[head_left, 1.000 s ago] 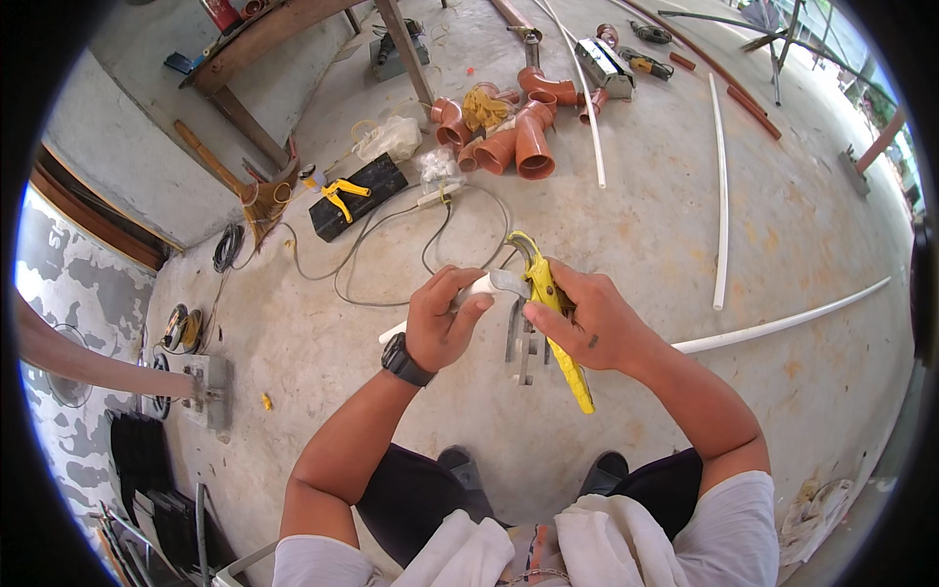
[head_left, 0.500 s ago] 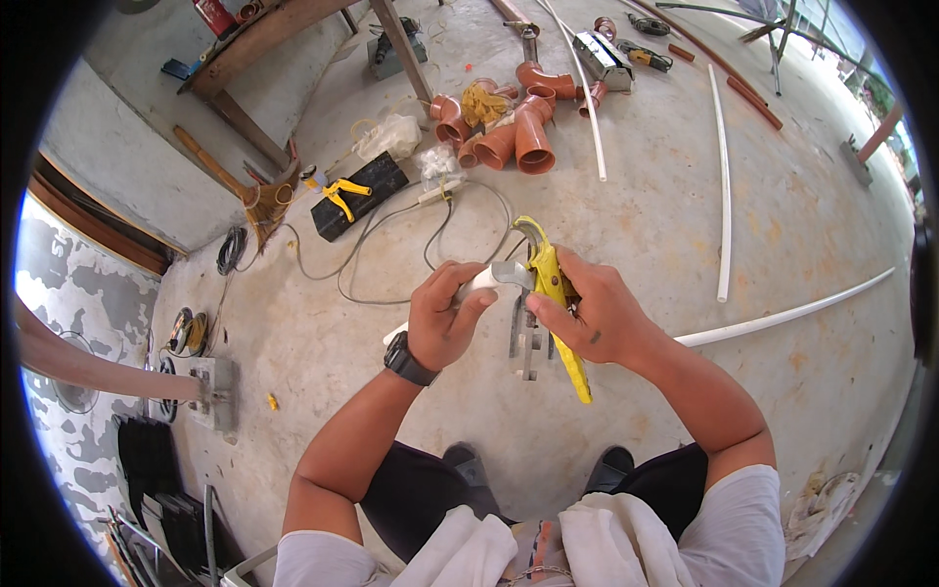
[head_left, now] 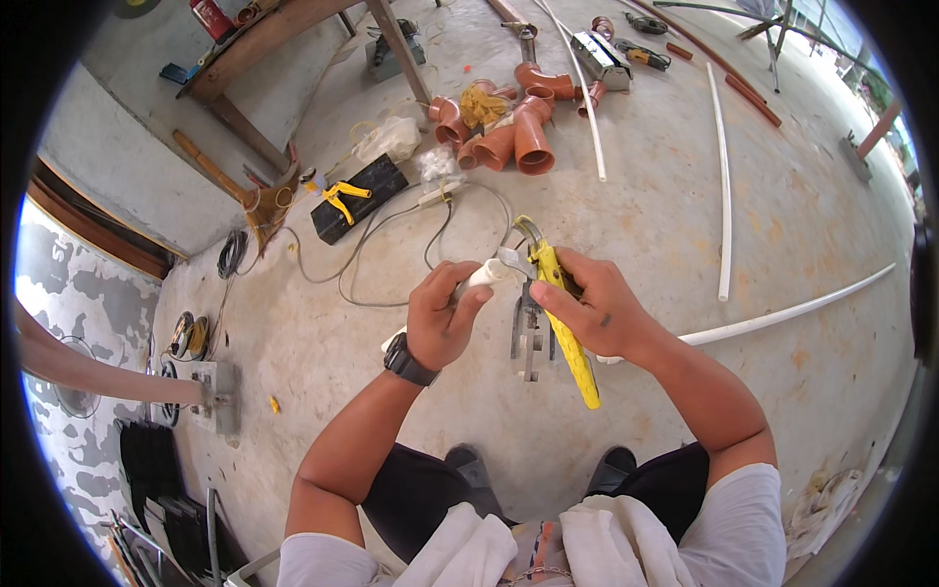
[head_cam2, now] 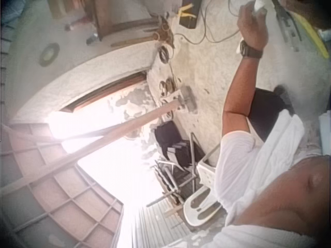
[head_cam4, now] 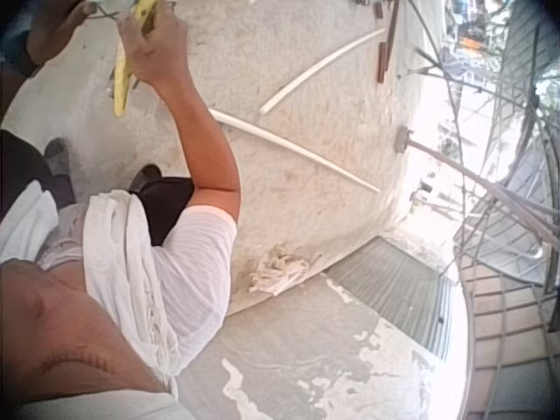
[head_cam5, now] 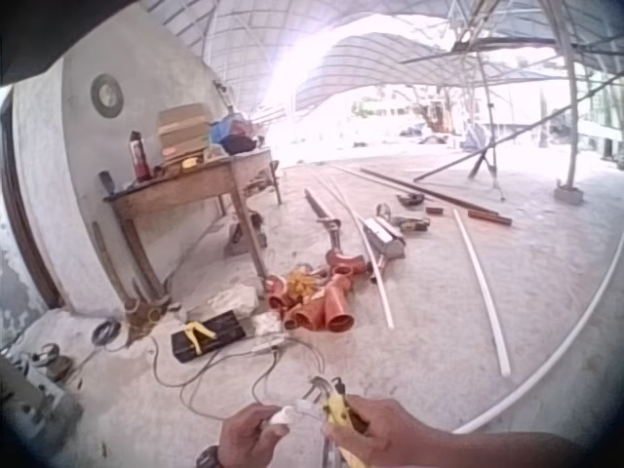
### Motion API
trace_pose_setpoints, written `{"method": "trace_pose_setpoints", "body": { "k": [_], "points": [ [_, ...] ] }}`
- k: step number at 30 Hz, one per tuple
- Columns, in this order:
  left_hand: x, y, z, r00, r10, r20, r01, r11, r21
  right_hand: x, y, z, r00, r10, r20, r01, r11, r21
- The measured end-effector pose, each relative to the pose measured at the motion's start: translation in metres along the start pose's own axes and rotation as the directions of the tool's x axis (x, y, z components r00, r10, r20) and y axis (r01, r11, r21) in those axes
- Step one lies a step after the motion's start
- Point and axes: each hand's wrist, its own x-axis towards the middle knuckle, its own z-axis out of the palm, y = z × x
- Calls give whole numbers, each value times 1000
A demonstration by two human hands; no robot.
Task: The person assembles white PVC pipes and fittings. They use a pipe cutter to trim a pipe, a deburring tool to smooth the edges, and a heat gun to soften the plastic for joining. The person connects the pipe to a T-fitting and then to an elbow fitting.
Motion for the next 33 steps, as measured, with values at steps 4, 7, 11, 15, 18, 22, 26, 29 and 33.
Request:
{"method": "trace_pose_setpoints", "body": {
  "k": [4, 7, 11, 15, 18, 22, 26, 29, 33],
  "points": [
    [1, 4, -1, 1000, -8, 26, 8, 1000, 13, -1, 1, 2, 1000, -9, 25, 9, 1000, 6],
    [1, 6, -1, 1000, 4, 24, -5, 1000, 26, 0, 2, 2, 998, -12, 64, 14, 1000, -18],
    [1, 8, -1, 1000, -4, 15, 3, 999, 49, 0, 3, 3, 998, 0, 67, 0, 1000, 2],
    [1, 6, 3, 1000, -18, 4, 18, 998, 56, 1, 8, 5, 999, 2, 51, -3, 1000, 15],
    [3, 9, 3, 1000, -22, 5, 22, 998, 60, 4, 18, 6, 996, 38, 75, -44, 996, 83],
    [5, 9, 3, 999, -36, -13, 37, 988, 150, 9, 43, 12, 995, 66, 80, -90, 935, 343],
    [5, 12, 3, 999, -49, -18, 52, 981, 186, 12, 47, 11, 994, 61, 86, -83, 953, 290],
    [6, 16, 2, 999, -50, -12, 51, 975, 217, 13, 51, 12, 993, 67, 94, -92, 949, 301],
    [5, 15, 2, 999, -40, -5, 40, 974, 224, 14, 54, 17, 989, 82, 124, -116, 948, 296]
  ]
}}
